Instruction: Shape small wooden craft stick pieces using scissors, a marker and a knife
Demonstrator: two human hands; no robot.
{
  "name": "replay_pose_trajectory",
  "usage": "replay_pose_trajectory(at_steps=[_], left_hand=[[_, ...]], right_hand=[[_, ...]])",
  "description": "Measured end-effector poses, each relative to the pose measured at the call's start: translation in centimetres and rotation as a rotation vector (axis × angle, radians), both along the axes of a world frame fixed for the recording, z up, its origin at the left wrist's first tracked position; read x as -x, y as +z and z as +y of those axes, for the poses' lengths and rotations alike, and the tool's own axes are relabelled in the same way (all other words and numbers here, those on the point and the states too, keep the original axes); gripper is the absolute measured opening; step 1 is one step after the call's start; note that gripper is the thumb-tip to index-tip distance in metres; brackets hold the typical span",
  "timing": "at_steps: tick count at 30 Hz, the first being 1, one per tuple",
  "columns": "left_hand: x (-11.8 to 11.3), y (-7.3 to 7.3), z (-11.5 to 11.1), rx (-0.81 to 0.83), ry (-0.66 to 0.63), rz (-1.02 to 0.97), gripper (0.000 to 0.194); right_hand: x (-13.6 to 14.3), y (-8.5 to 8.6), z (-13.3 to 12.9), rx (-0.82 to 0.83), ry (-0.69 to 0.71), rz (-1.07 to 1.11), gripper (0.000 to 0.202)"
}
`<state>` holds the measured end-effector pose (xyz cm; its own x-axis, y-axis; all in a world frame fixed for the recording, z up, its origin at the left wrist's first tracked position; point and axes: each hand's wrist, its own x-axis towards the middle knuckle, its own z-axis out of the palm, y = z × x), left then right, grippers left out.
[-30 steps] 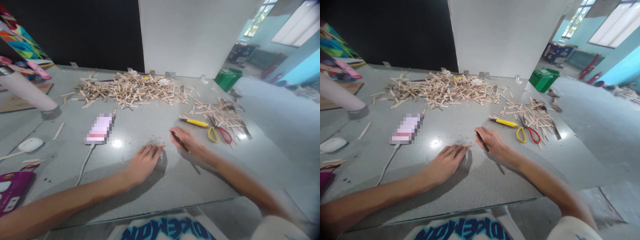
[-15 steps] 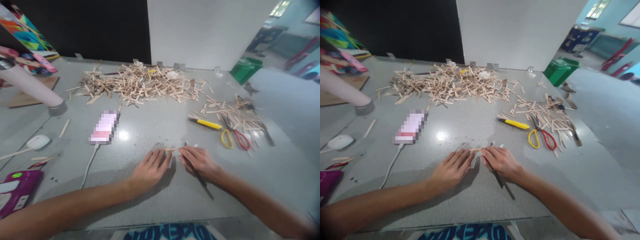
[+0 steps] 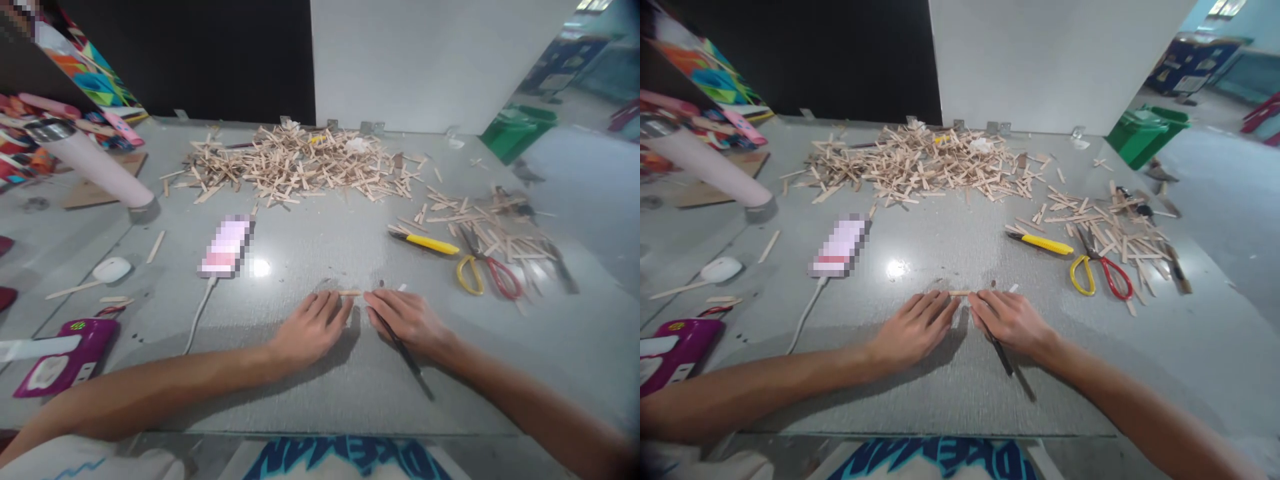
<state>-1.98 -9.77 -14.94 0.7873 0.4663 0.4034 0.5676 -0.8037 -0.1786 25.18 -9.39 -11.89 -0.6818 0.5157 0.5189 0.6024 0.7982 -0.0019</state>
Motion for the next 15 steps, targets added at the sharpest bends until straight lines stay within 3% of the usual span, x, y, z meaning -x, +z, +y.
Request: replay_pose_trajectory(at_steps=[8, 15], left_hand=[[0.05, -0.33, 0.34, -0.012, -0.024, -0.012, 0.044], [-0.14, -0.99, 0.41, -0.017, -0.009, -0.045, 0.046]], right_hand=[[0.30, -0.98, 0.50, -0.021, 0.002, 0.039, 0.024], [0.16, -0.37, 0.30, 0.025, -0.086, 0.072, 0.023]])
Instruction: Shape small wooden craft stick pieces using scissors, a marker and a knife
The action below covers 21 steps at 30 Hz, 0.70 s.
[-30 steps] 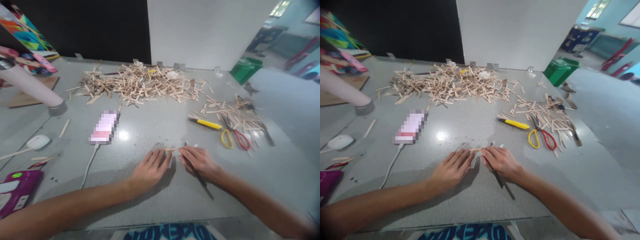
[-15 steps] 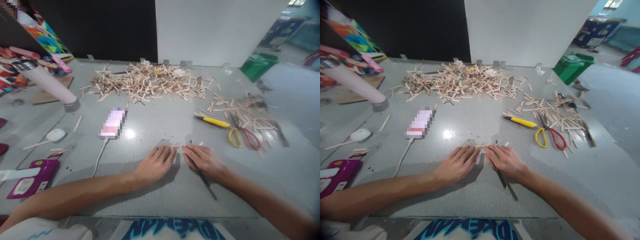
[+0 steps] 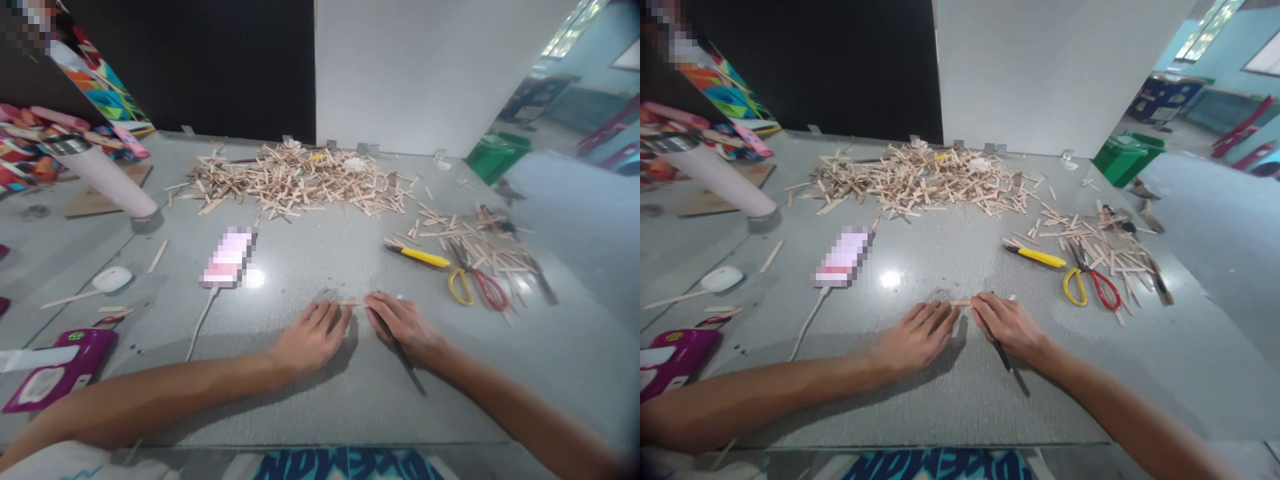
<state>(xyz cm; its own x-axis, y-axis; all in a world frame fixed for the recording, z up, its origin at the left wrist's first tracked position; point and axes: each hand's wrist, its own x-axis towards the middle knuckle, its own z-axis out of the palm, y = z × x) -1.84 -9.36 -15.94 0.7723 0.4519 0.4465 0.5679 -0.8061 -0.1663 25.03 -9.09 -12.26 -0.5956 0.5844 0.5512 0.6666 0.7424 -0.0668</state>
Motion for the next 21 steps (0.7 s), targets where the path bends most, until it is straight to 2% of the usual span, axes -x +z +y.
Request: replay_pose_trajectory(at_steps=[4, 7, 15, 21], left_hand=[[-0.1, 0.2, 0.0, 0.041, -0.002, -0.001, 0.050], [-0.1, 0.8, 0.0, 0.024, 0.005, 0.022, 0.044], [0.0, 2.1, -0.2, -0.075, -0.007, 0.032, 0.036], [0.2, 2.0, -0.1, 0.050, -0.037, 0.052, 0.037]], right_hand=[[-0.5, 0.1, 0.2, -0.020, -0.018, 0.062, 0.017], [-1.1, 0.0, 0.6, 0.008, -0.018, 0.084, 0.008], [-1.6, -0.1, 1.0, 0.188, -0.078, 0.068, 0.027], [-1.2, 0.4, 1.1, 0.202, -0.115, 0.033, 0.027]])
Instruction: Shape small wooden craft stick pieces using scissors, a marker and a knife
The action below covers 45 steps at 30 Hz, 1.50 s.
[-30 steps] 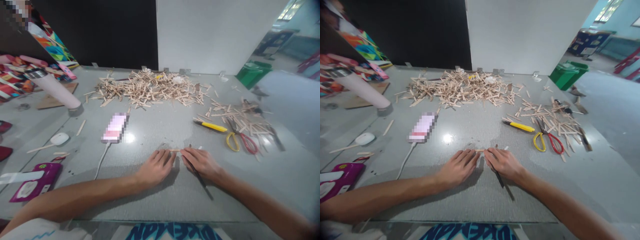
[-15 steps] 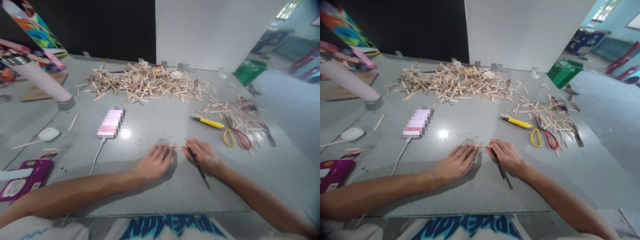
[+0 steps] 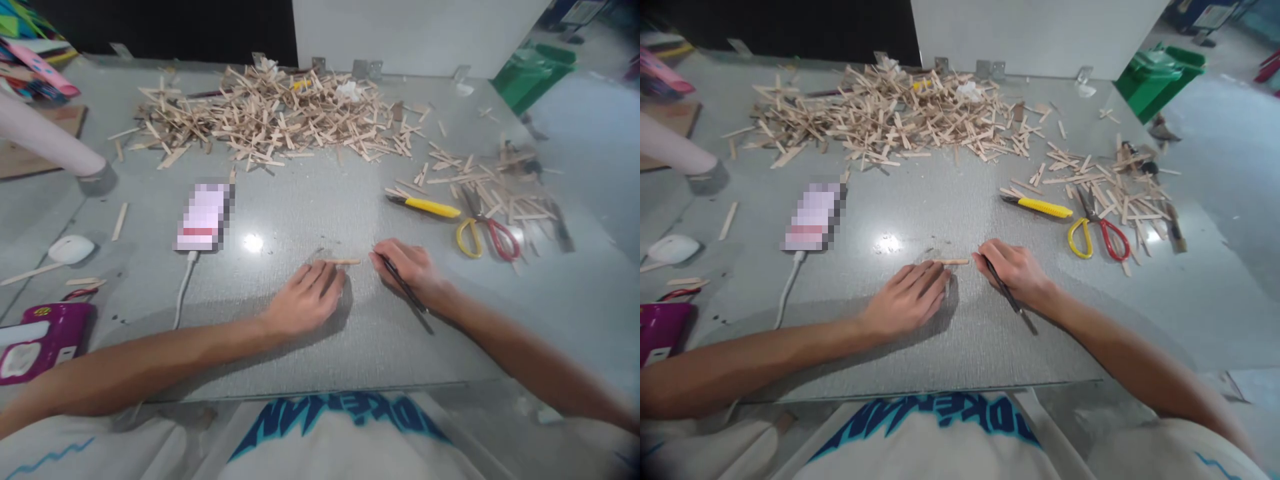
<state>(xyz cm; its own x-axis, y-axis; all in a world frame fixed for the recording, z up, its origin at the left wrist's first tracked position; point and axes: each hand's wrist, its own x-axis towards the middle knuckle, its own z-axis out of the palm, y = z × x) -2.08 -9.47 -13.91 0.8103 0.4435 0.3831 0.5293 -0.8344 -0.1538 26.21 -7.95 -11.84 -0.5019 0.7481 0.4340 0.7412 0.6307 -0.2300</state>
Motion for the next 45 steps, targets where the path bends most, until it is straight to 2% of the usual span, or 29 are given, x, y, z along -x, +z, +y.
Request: replay_pose_trajectory(at_steps=[2, 6, 9, 13, 17, 20, 29, 37, 45], left_hand=[[0.0, -0.1, 0.1, 0.000, -0.030, 0.002, 0.036], [-0.1, -0.1, 0.2, -0.116, -0.070, -0.015, 0.031], [-0.3, 0.0, 0.2, -0.148, -0.079, -0.037, 0.029], [-0.4, 0.1, 0.1, -0.164, -0.062, -0.043, 0.031], [-0.3, -0.2, 0.0, -0.175, -0.076, -0.058, 0.031], [-0.3, -0.3, -0.1, -0.167, -0.075, -0.085, 0.029], [-0.7, 0.3, -0.4, -0.192, -0.055, -0.082, 0.025], [-0.7, 0.5, -0.5, -0.223, -0.058, -0.104, 0.022], [-0.6, 1.0, -0.3, -0.188, -0.075, -0.140, 0.021]], right_hand=[[0.0, 0.0, 0.2, 0.009, -0.004, 0.023, 0.027], [0.1, 0.0, 0.5, 0.026, 0.000, 0.136, 0.022], [0.5, 0.8, 0.4, 0.107, -0.062, 0.269, 0.026], [1.5, 2.8, 0.0, 0.367, -0.144, 0.423, 0.034], [2.7, 4.4, 0.0, 0.721, -0.058, 0.457, 0.040], [3.6, 4.4, 0.7, 0.831, -0.015, 0.459, 0.039], [5.2, 1.7, 1.8, 0.809, 0.026, 0.449, 0.040], [5.0, 0.9, 1.7, 0.798, 0.049, 0.445, 0.040], [5.0, 0.8, 1.6, 0.881, 0.044, 0.518, 0.040]])
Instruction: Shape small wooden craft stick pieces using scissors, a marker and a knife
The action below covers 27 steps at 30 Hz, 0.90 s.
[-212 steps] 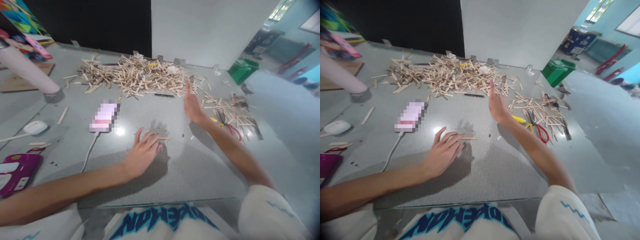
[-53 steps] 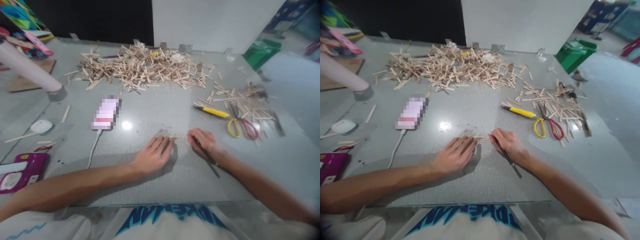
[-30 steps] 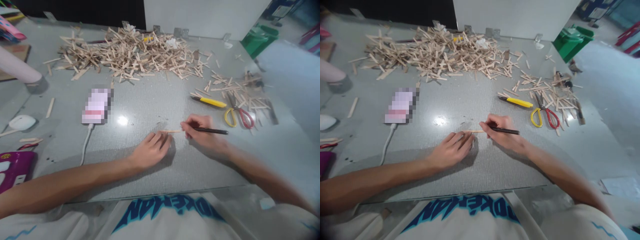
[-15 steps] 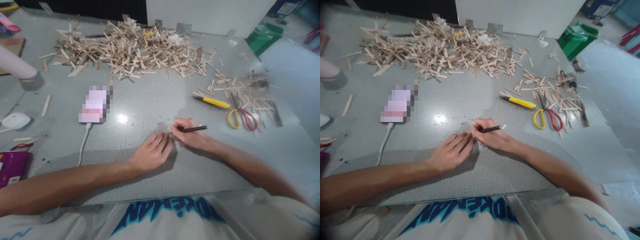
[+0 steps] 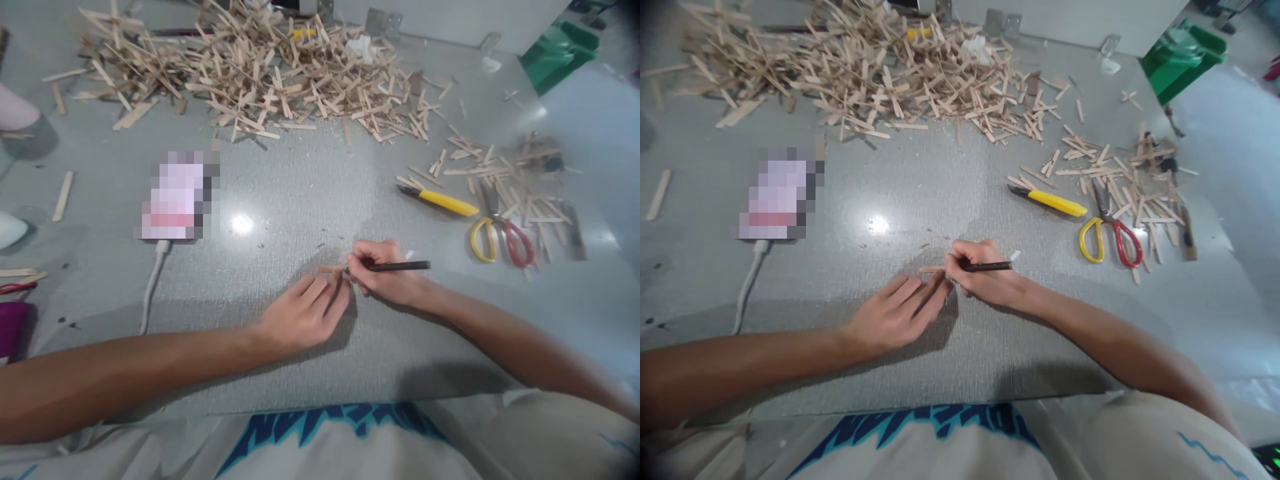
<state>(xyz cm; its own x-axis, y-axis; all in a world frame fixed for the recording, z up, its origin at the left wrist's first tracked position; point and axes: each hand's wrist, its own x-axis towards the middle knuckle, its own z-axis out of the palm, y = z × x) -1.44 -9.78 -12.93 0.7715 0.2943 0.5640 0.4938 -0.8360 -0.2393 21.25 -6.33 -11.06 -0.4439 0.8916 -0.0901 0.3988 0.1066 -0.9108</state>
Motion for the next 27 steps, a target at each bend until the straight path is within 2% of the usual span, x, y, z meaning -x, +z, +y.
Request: replay_pose_trajectory(at_steps=[10, 17, 27], left_hand=[[0.61, 0.30, 0.03, 0.078, 0.002, 0.002, 0.022], [0.68, 0.07, -0.13, 0.075, 0.031, 0.021, 0.024], [0.77, -0.21, -0.02, 0.086, -0.005, 0.008, 0.022]], right_hand=[[-0.23, 0.02, -0.10, 0.041, 0.003, 0.039, 0.040], [-0.22, 0.03, -0.14, 0.063, -0.006, 0.022, 0.040], [-0.26, -0.18, 0.00, 0.047, 0.011, 0.052, 0.040]])
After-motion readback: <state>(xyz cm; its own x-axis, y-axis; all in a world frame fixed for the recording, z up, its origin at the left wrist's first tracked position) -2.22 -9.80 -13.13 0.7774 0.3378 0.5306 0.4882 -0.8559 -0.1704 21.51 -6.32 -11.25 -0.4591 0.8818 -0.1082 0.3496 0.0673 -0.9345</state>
